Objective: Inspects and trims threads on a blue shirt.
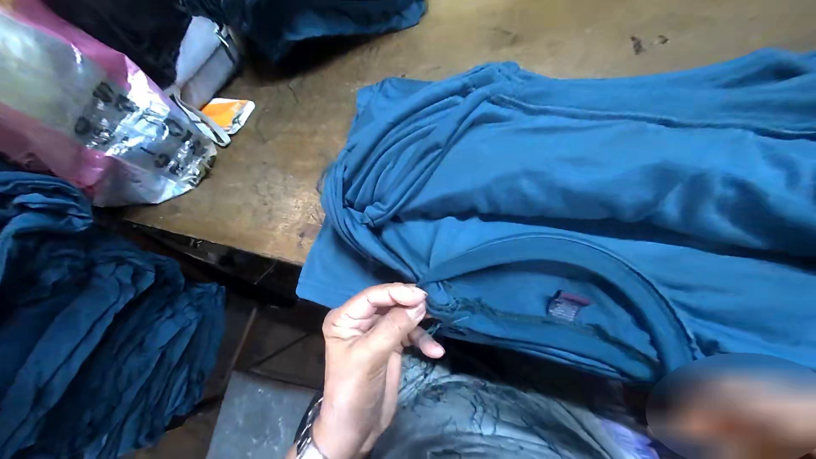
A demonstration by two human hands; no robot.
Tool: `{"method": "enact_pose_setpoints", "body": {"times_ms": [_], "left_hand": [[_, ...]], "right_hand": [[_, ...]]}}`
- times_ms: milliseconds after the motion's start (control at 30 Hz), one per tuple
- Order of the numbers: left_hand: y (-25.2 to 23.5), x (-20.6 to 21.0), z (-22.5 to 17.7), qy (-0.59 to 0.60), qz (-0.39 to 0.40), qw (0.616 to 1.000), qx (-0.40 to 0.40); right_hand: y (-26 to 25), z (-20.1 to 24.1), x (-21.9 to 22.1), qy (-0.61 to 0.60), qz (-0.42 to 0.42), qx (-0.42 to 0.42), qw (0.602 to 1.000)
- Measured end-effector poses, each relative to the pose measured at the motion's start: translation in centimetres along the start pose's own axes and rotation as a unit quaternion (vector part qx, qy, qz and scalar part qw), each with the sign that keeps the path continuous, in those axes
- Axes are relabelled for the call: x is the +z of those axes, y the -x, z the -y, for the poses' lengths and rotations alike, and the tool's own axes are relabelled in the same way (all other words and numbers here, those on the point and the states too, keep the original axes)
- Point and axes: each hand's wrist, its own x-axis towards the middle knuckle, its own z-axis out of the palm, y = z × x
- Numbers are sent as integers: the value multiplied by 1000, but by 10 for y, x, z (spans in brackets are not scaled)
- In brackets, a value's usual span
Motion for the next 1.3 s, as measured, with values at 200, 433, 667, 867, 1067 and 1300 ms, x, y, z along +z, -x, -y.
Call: {"method": "enact_pose_setpoints", "body": {"times_ms": [200,433,667,867,1067,1300], "left_hand": [[8,2,2,-73,14,997,19],[10,3,-1,-46,28,999,-2],[15,1,1,-96,20,994,-44],[14,17,9,-183,14,982,34],[18,15,1,-159,-3,987,-36],[16,20,-10,-52,-18,993,-107]], "right_hand": [[-92,49,45,-140,-198,-107,964],[-141,56,55,-91,-242,-246,934],[-101,36,69,-53,-150,-266,951],[-78,54,78,-38,-50,-246,967],[-61,36,78,-66,-92,-159,981],[-63,23,66,208,-291,-90,929]]}}
